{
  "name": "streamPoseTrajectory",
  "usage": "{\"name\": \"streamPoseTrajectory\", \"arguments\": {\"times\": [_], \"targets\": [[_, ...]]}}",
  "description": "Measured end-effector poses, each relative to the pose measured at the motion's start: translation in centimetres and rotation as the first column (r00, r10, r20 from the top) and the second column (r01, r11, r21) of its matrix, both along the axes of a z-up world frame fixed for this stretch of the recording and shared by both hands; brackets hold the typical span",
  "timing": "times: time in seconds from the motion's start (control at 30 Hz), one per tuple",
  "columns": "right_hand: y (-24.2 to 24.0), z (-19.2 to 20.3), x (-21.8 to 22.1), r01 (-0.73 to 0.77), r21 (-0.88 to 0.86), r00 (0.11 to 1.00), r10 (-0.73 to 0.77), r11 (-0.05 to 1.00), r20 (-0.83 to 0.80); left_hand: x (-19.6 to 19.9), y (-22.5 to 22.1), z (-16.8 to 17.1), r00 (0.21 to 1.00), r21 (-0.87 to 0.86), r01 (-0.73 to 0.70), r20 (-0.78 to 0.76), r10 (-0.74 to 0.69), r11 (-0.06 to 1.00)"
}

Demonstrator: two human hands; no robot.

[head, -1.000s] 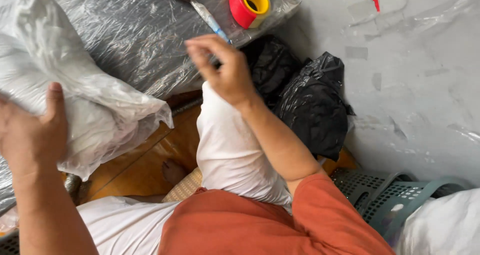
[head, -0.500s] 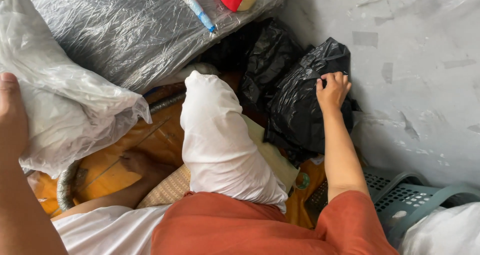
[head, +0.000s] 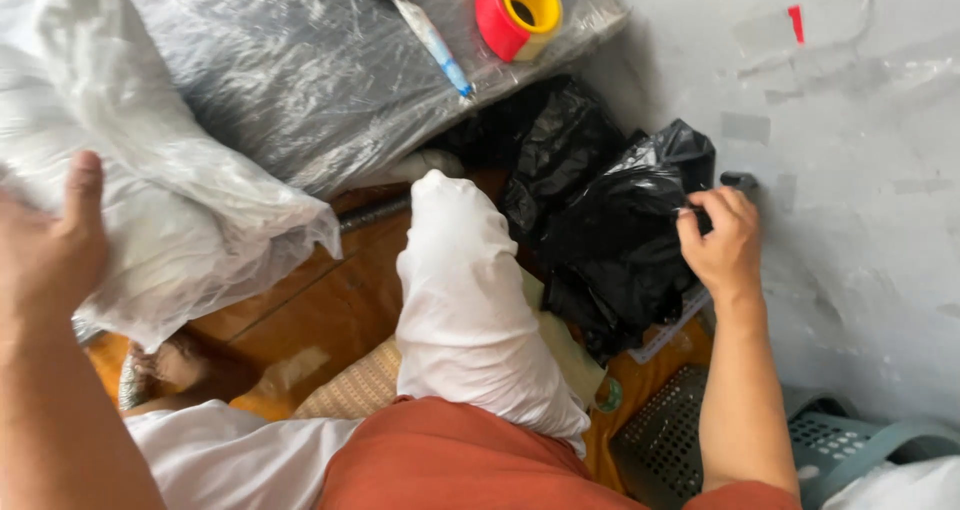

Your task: The person wraps a white item in bubble wrap, secures it with red tape, and then places it into a black plastic bag. They repeat the process with a second item, placing both finished packages into a basket.

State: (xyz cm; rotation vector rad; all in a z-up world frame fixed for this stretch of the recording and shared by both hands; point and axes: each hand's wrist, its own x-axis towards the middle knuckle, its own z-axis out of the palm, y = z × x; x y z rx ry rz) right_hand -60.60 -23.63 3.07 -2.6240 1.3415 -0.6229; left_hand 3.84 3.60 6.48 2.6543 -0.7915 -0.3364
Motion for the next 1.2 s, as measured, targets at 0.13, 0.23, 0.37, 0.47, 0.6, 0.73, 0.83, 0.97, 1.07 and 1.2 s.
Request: {"name": "streamPoseTrajectory", "arguments": {"times": [0.13, 0.23, 0.37, 0.47, 0.6, 0.73, 0.83, 0.97, 1.07, 1.2], "targets": [[2.5, 10.9, 10.8, -0.102, -0.381, 0.985, 0.148, 0.919, 0.092, -3.6, -2.1, 6.9, 0.992, -0.105, -0.002, -0.126, -0.011, 0.994], [3.7, 16.0, 20.3, -0.209, -0.473, 0.922, 0.334, 0.856, 0.197, -2.8, -2.6, 5.7, 0.996, -0.322, 0.08, 0.001, -0.084, 0.943], [4.6, 18.7, 33.4, -0.481, -0.48, 0.715, 0.645, 0.734, 0.27, -4.6, -2.5, 6.7, 0.806, -0.706, 0.511, 0.194, -0.56, 0.49], [7.5, 19.5, 43.1, -0.637, -0.461, 0.593, 0.775, 0.618, 0.219, -6.6, -2.3, 7.9, 0.712, -0.705, 0.574, 0.179, -0.679, 0.415], [10.2, 17.1, 52.5, -0.796, -0.452, 0.375, 0.914, 0.402, 0.154, -6.8, -1.7, 6.0, 0.873, -0.859, 0.311, 0.088, -0.479, 0.408], [12.1, 15.4, 54.7, -0.719, -0.37, 0.466, 0.803, 0.588, 0.371, -4.3, -1.4, 2.0, 0.93, -0.918, 0.051, -0.1, -0.353, 0.393], [13.4, 15.0, 53.7, -0.694, -0.319, 0.463, 0.74, 0.645, 0.488, -2.2, -1.0, 1.6, 0.934, -0.938, -0.202, -0.271, -0.234, 0.281], [13.9, 14.7, 51.9, -0.753, -0.211, 0.571, 0.779, 0.623, 0.261, -1.2, 0.2, 6.5, 0.895, -0.885, -0.436, -0.445, -0.028, 0.162], [12.1, 12.5, 52.2, -0.691, -0.224, 0.619, 0.722, 0.687, 0.308, -1.0, 0.4, 8.1, 0.915, -0.895, -0.403, -0.399, 0.06, 0.191], [10.0, 14.9, 51.6, -0.603, -0.253, 0.64, 0.648, 0.757, 0.413, -0.4, 0.0, 4.6, 0.956, -0.91, -0.292, -0.279, 0.087, 0.293]]}}
